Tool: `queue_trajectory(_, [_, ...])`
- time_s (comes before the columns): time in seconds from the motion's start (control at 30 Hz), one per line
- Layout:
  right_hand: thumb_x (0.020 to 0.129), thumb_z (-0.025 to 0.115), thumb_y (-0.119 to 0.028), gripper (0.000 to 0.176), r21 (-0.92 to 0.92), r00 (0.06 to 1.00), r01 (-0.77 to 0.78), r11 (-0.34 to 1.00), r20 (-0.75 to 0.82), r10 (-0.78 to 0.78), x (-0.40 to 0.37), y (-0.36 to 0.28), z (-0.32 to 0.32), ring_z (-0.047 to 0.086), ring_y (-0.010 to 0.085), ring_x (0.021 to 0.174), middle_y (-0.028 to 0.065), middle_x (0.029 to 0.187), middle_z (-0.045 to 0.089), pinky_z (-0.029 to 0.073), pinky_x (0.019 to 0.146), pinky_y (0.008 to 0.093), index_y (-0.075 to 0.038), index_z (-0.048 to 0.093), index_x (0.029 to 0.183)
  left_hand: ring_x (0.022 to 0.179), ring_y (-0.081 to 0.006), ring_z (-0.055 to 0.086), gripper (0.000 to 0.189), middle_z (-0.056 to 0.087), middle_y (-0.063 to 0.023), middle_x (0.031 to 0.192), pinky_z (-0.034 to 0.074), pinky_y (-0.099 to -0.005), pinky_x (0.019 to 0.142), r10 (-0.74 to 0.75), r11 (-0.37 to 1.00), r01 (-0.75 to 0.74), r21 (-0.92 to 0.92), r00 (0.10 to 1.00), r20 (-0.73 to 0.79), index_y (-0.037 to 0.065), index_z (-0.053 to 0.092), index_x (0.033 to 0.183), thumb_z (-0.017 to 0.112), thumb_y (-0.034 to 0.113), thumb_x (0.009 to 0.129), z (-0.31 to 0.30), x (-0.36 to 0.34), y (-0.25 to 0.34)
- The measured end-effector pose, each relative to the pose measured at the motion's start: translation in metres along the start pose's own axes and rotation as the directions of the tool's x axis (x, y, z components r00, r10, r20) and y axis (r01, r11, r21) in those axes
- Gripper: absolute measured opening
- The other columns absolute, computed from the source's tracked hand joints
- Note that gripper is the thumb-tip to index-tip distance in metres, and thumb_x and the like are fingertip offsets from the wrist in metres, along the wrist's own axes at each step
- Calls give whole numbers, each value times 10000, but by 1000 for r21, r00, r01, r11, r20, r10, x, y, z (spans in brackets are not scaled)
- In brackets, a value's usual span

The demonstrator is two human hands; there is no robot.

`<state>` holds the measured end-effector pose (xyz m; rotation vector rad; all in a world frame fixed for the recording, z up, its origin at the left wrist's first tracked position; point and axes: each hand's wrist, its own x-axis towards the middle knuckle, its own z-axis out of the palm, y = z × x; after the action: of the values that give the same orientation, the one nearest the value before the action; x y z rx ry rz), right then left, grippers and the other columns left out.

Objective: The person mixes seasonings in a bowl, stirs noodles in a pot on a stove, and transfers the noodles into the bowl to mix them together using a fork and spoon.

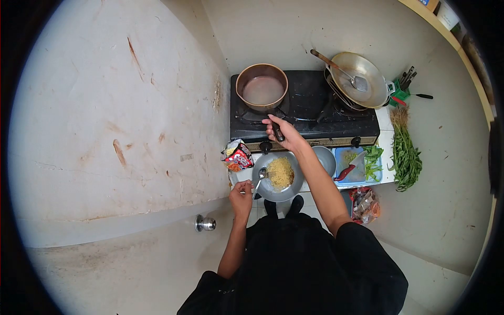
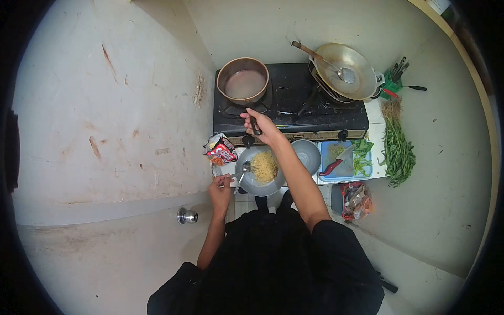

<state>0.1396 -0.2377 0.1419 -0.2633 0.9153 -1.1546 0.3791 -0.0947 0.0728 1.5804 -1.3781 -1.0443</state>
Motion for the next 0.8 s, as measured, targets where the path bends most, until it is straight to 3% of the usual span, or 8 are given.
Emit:
queue_trajectory(0.13, [1021, 582, -330, 303, 47, 998, -31, 998, 48, 28, -2, -6, -2, 431, 53, 574, -43, 721, 448, 346, 471, 211, -28, 594, 1035, 664, -111, 668, 204, 749, -94, 793, 508, -273, 619, 23, 1000, -23, 4, 1000, -2, -31, 697, 966, 661, 170, 954, -1, 0, 4])
queue_trajectory(0.33, [1028, 570, -309, 281, -18, 998, 53, 998, 21, -52, 1, -3, -1, 388, 28, 564, -52, 729, 431, 294, 448, 190, -28, 588, 1027, 660, -114, 668, 211, 747, -91, 784, 506, -275, 612, 19, 1000, -19, 11, 1000, -8, -24, 702, 951, 664, 184, 955, -4, 3, 6])
queue_trajectory(0.5, [1032, 561, -295, 270, -21, 997, 71, 997, 7, -71, 7, 0, -2, 383, 31, 557, -48, 743, 438, 286, 442, 191, -26, 586, 1027, 694, -114, 644, 246, 744, -95, 793, 490, -305, 644, 28, 999, -31, 36, 998, 64, -34, 707, 943, 660, 207, 957, -4, 9, 5])
queue_trajectory(0.67, [1028, 554, -359, 364, -64, 999, 34, 997, 18, -33, -1, -4, 2, 416, 31, 594, -59, 744, 463, 343, 494, 200, -33, 613, 1178, 696, -113, 645, 239, 744, -86, 794, 497, -293, 652, 42, 998, -47, 34, 990, 136, -36, 709, 938, 662, 198, 957, -6, 10, 13])
queue_trajectory(0.8, [1029, 547, -373, 389, -81, 999, 35, 996, -6, -36, -8, -7, 3, 452, 44, 612, -48, 764, 499, 367, 513, 206, -30, 619, 1198, 649, -132, 649, 225, 732, -95, 773, 516, -298, 635, 110, 994, -112, 1, 974, 197, -42, 702, 938, 668, 179, 948, -2, 8, 12])
